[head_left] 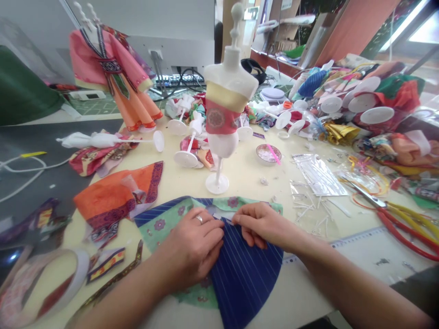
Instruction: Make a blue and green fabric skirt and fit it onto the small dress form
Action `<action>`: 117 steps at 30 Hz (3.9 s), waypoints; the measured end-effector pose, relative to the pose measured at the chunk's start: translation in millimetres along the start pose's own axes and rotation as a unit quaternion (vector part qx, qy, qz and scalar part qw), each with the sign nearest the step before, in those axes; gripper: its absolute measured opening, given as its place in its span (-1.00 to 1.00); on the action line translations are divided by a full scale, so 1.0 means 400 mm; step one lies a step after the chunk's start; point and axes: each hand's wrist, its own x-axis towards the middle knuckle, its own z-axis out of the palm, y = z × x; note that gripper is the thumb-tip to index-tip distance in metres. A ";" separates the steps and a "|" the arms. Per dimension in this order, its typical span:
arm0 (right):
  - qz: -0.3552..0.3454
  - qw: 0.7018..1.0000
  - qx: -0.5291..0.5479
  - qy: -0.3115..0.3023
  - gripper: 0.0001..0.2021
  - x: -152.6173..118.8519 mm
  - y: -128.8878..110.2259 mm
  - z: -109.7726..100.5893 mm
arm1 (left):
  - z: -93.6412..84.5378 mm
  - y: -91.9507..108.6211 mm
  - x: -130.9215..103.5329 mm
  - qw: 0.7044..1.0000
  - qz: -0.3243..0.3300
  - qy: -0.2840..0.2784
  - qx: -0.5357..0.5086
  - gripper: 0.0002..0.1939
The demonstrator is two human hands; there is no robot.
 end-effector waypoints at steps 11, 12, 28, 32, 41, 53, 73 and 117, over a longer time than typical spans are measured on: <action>0.003 1.000 0.000 0.005 -0.76 0.004 0.006 0.000 | 0.001 -0.001 -0.001 1.000 -0.003 -0.001 0.002 -0.87; 0.002 1.000 -0.001 0.005 -0.76 0.004 0.006 0.000 | 0.001 -0.001 0.000 1.000 -0.003 -0.001 0.002 -0.87; 0.007 1.000 -0.009 0.011 -0.78 0.001 -0.001 0.000 | 0.001 0.001 -0.003 1.000 -0.002 -0.003 0.005 -0.87; 0.010 1.000 -0.008 0.012 -0.78 0.001 -0.005 0.001 | 0.002 0.001 -0.002 1.000 0.003 0.003 0.009 -0.87; 0.005 1.000 -0.020 0.007 -0.76 0.005 0.007 -0.001 | 0.002 0.004 -0.001 1.000 0.002 -0.004 0.008 -0.88; 0.001 1.000 -0.017 0.006 -0.76 0.003 0.005 -0.001 | 0.008 0.005 -0.005 1.000 -0.001 -0.029 0.000 -0.88; -0.007 0.999 -0.040 0.010 -0.73 -0.001 0.007 -0.005 | 0.016 0.011 0.003 0.998 0.008 -0.037 0.049 -0.84; -0.284 0.802 -0.514 0.108 -0.77 -0.040 0.037 0.016 | 0.011 0.013 0.002 0.998 -0.010 -0.048 0.028 -0.84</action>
